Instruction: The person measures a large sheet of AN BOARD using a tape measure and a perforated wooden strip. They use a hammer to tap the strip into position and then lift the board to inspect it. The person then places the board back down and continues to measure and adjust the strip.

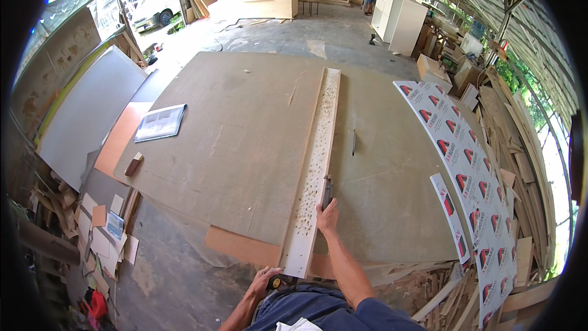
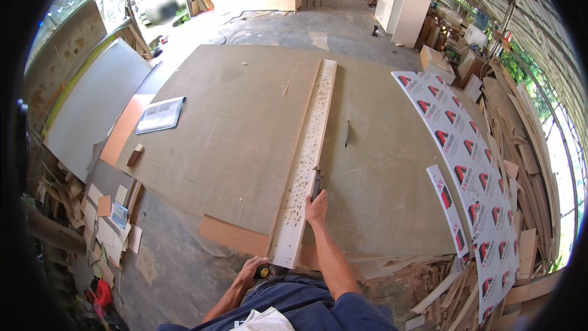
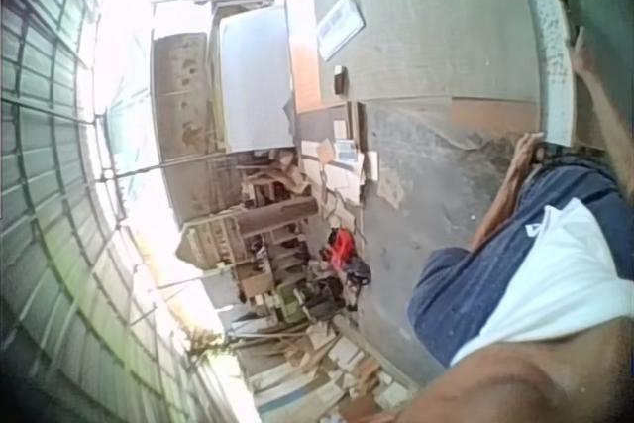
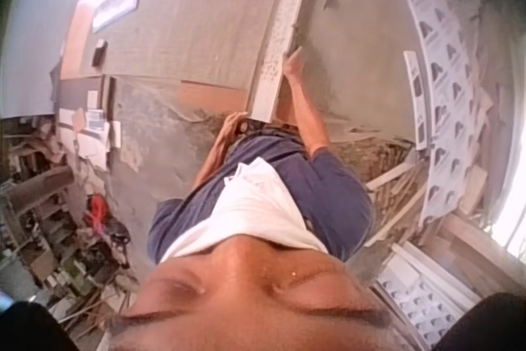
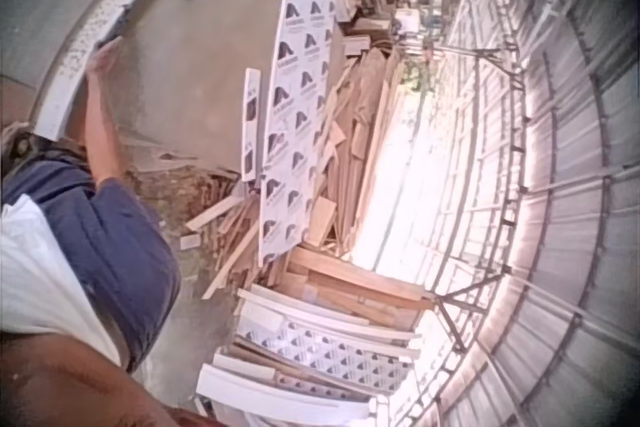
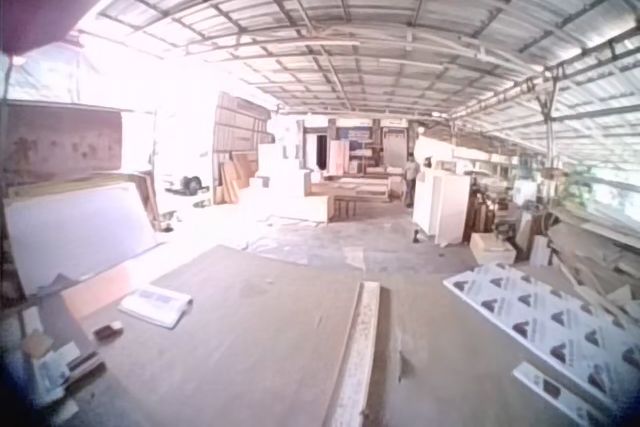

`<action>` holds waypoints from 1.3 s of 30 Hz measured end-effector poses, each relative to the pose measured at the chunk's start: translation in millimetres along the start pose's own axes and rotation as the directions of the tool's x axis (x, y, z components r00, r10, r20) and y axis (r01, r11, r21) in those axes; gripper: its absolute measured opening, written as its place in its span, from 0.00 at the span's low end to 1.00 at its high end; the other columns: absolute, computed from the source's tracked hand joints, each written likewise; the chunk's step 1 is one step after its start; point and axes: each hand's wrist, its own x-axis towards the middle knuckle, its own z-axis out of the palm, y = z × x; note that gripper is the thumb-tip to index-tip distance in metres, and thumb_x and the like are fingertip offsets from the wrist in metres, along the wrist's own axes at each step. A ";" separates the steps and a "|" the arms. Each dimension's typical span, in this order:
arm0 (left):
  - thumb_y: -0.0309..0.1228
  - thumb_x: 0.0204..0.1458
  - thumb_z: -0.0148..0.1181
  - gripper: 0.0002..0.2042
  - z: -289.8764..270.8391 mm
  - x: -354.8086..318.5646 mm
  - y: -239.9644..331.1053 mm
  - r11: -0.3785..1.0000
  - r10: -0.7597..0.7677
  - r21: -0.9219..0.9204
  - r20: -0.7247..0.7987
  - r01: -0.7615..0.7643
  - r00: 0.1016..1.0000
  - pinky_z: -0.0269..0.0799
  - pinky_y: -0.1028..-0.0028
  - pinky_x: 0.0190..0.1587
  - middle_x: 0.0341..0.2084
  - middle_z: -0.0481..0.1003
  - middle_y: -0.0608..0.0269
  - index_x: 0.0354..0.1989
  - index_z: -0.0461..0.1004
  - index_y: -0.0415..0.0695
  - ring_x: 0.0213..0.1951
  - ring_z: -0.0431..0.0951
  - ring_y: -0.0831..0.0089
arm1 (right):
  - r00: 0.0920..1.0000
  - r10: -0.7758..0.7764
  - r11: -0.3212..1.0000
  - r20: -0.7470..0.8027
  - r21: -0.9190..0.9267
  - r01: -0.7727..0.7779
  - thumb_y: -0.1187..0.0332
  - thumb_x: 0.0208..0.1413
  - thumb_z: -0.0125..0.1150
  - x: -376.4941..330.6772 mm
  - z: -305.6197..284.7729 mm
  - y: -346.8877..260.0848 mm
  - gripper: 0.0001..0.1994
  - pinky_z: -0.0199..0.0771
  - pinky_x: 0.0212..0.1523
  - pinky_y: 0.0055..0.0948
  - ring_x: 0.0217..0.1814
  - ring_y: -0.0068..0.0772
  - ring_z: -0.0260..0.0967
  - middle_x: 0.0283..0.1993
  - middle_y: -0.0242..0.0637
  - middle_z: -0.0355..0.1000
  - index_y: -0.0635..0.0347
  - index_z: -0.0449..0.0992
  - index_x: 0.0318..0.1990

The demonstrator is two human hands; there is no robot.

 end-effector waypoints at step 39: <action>0.37 0.59 0.61 0.12 -7.0 -6.8 11.7 0.981 -0.064 -0.183 0.037 0.070 0.997 0.80 0.64 0.28 0.29 0.76 0.52 0.34 0.69 0.41 0.27 0.82 0.59 | 0.931 0.086 0.958 0.354 0.226 -0.174 0.45 0.53 0.71 -94.7 -134.1 48.0 0.25 0.52 0.21 0.25 0.21 0.14 0.54 0.17 0.20 0.60 0.63 0.78 0.23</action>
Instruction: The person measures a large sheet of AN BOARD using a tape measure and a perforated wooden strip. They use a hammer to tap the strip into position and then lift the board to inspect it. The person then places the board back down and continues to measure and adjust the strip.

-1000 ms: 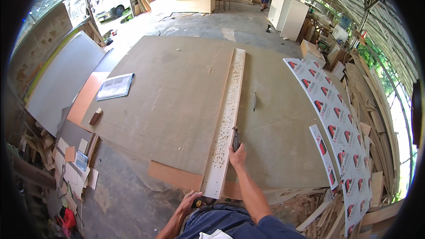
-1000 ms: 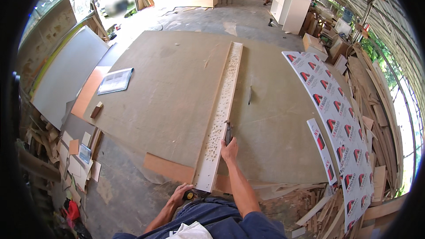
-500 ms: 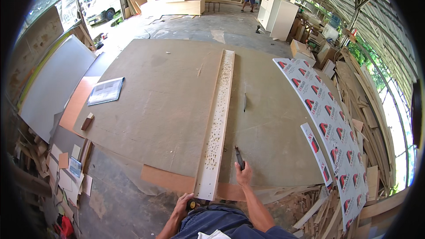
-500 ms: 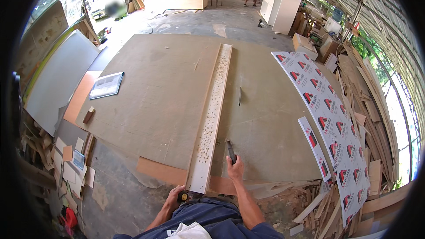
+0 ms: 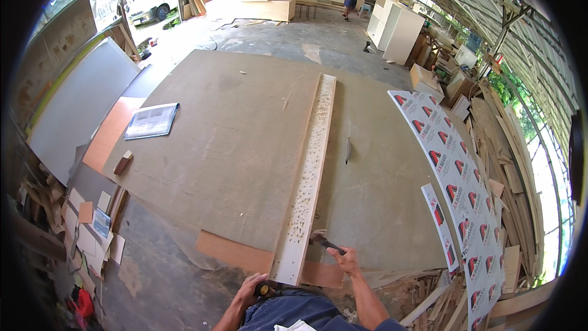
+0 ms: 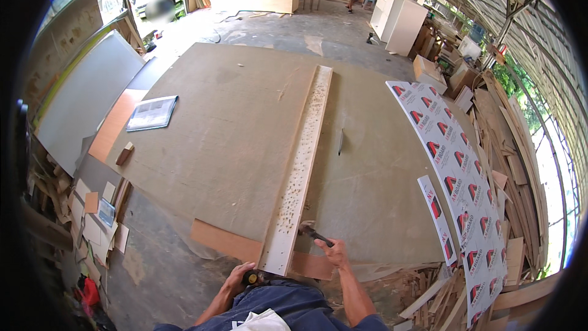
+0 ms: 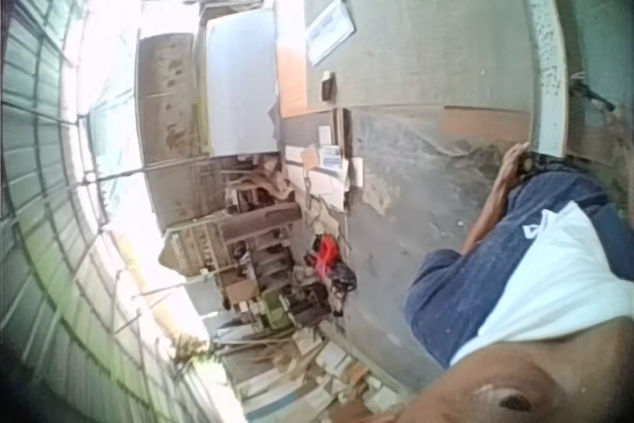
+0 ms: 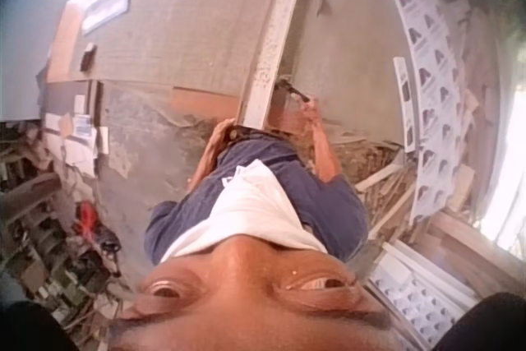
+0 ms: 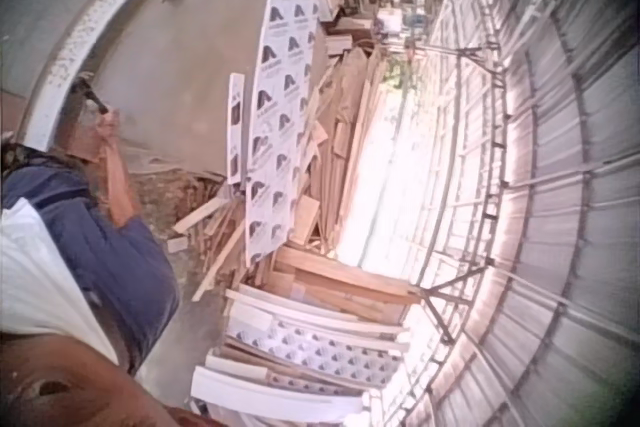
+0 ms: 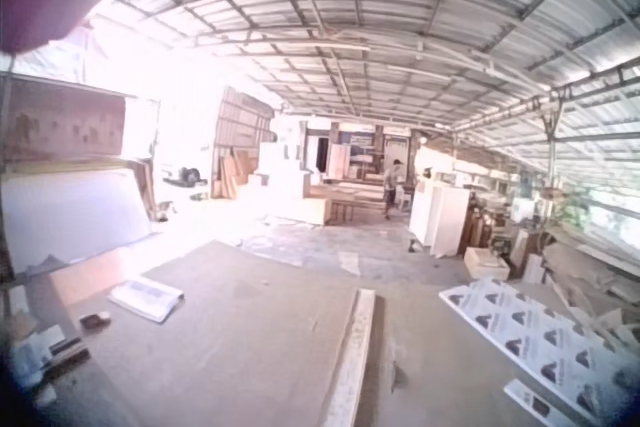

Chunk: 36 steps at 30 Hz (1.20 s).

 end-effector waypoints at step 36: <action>0.50 0.54 0.61 0.22 -143.9 -17.3 100.6 0.873 0.313 0.011 -0.780 -0.488 0.542 0.72 0.69 0.20 0.35 0.73 0.59 0.47 0.69 0.46 0.25 0.79 0.60 | 0.754 -0.554 0.791 -0.352 -0.504 0.346 0.46 0.58 0.63 2.1 113.5 -44.0 0.22 0.74 0.38 0.40 0.39 0.45 0.76 0.36 0.39 0.77 0.56 0.81 0.44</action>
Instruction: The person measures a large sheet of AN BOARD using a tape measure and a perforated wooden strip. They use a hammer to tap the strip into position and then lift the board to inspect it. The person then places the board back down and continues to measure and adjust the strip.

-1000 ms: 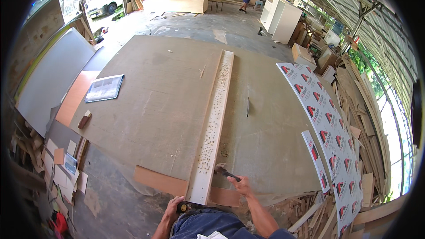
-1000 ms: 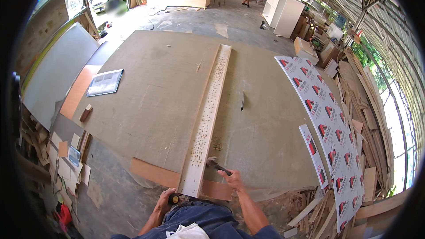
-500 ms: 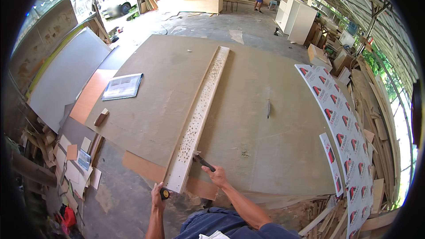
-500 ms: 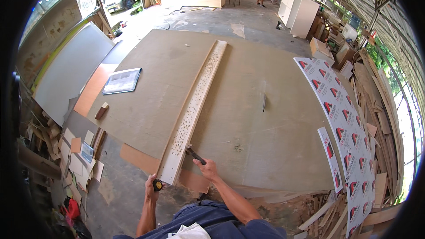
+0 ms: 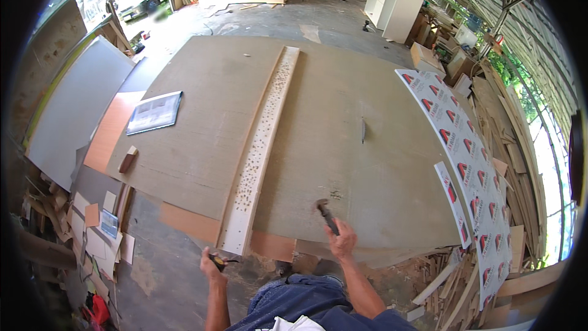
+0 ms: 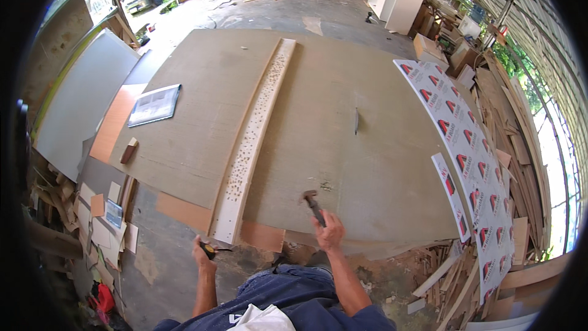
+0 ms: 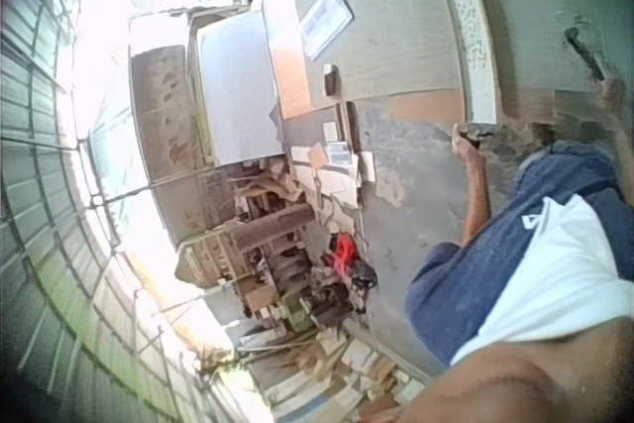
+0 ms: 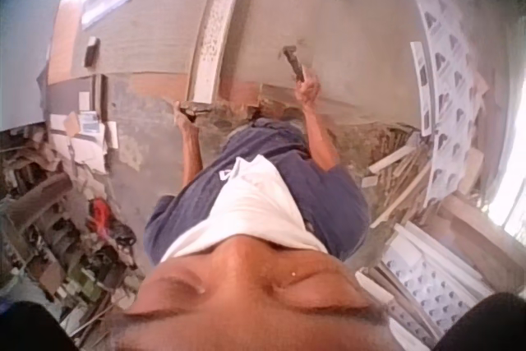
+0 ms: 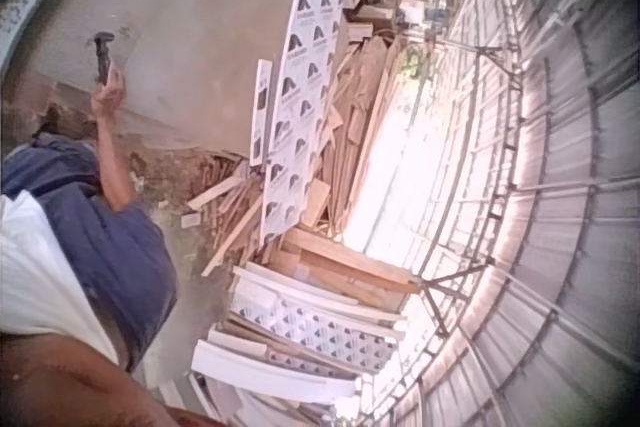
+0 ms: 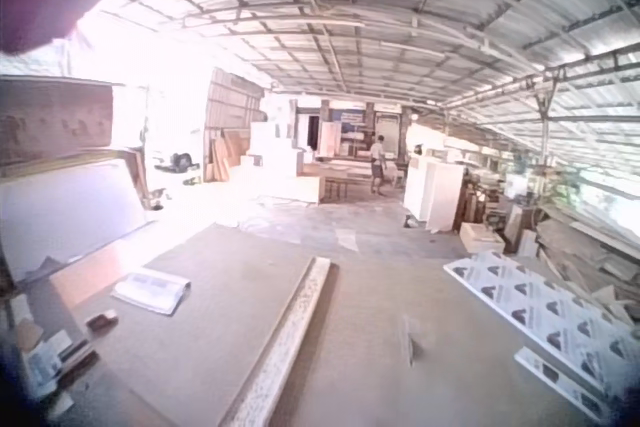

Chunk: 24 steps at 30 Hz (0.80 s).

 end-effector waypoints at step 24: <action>0.39 0.69 0.47 0.07 220.7 -245.9 -62.8 0.984 -0.094 0.009 0.875 0.177 0.475 0.77 0.74 0.41 0.45 0.69 0.66 0.50 0.62 0.55 0.43 0.73 0.74 | 0.869 -0.402 0.888 0.288 0.355 0.293 0.49 0.58 0.63 42.8 -91.4 -33.3 0.37 0.53 0.64 0.47 0.64 0.49 0.63 0.61 0.50 0.66 0.62 0.59 0.67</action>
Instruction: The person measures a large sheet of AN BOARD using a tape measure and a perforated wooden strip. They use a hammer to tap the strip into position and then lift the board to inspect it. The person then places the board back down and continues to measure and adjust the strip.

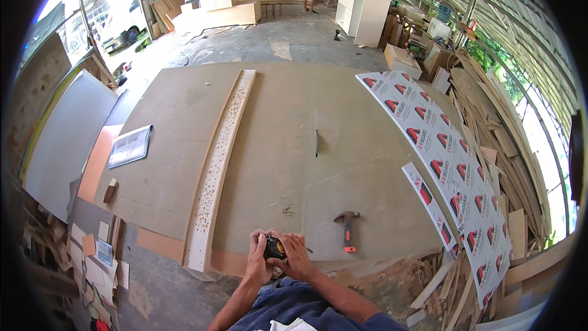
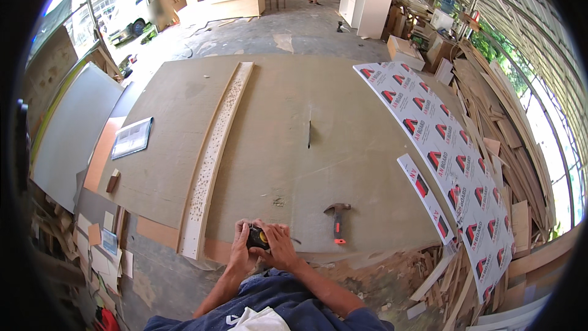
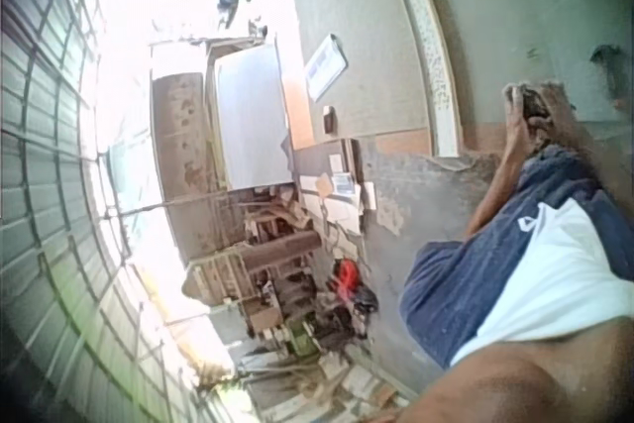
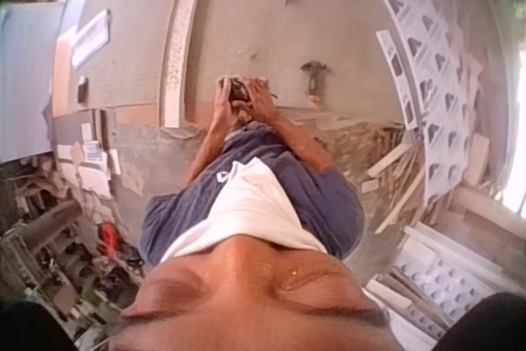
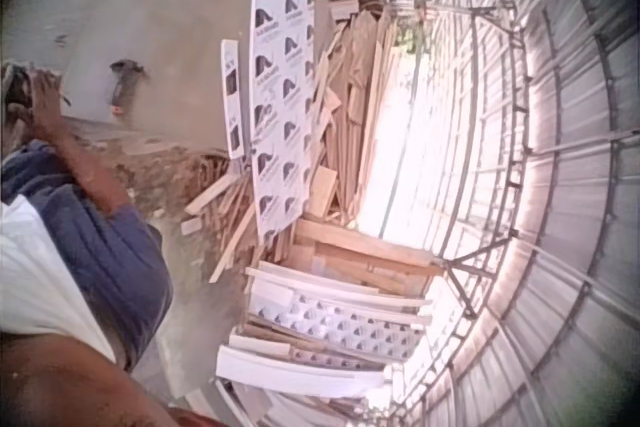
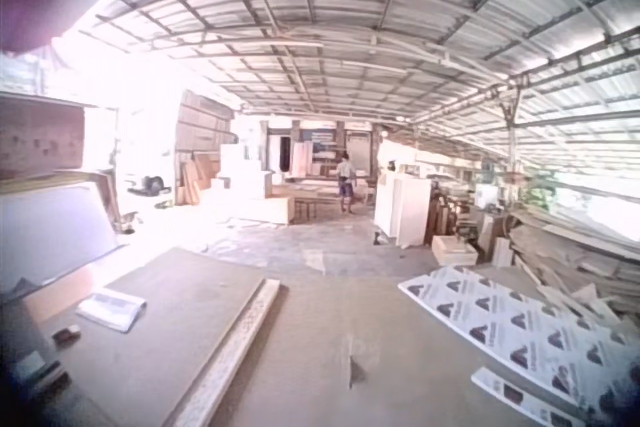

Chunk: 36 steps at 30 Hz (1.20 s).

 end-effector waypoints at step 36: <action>0.29 0.59 0.63 0.07 -150.4 78.2 260.1 0.821 0.554 0.290 -0.199 -0.491 0.809 0.71 0.71 0.46 0.37 0.79 0.64 0.44 0.77 0.43 0.39 0.77 0.73 | 0.829 0.558 0.829 0.039 -0.083 -0.553 0.61 0.56 0.64 -35.1 -164.7 46.4 0.11 0.75 0.39 0.39 0.38 0.47 0.76 0.36 0.43 0.79 0.58 0.83 0.38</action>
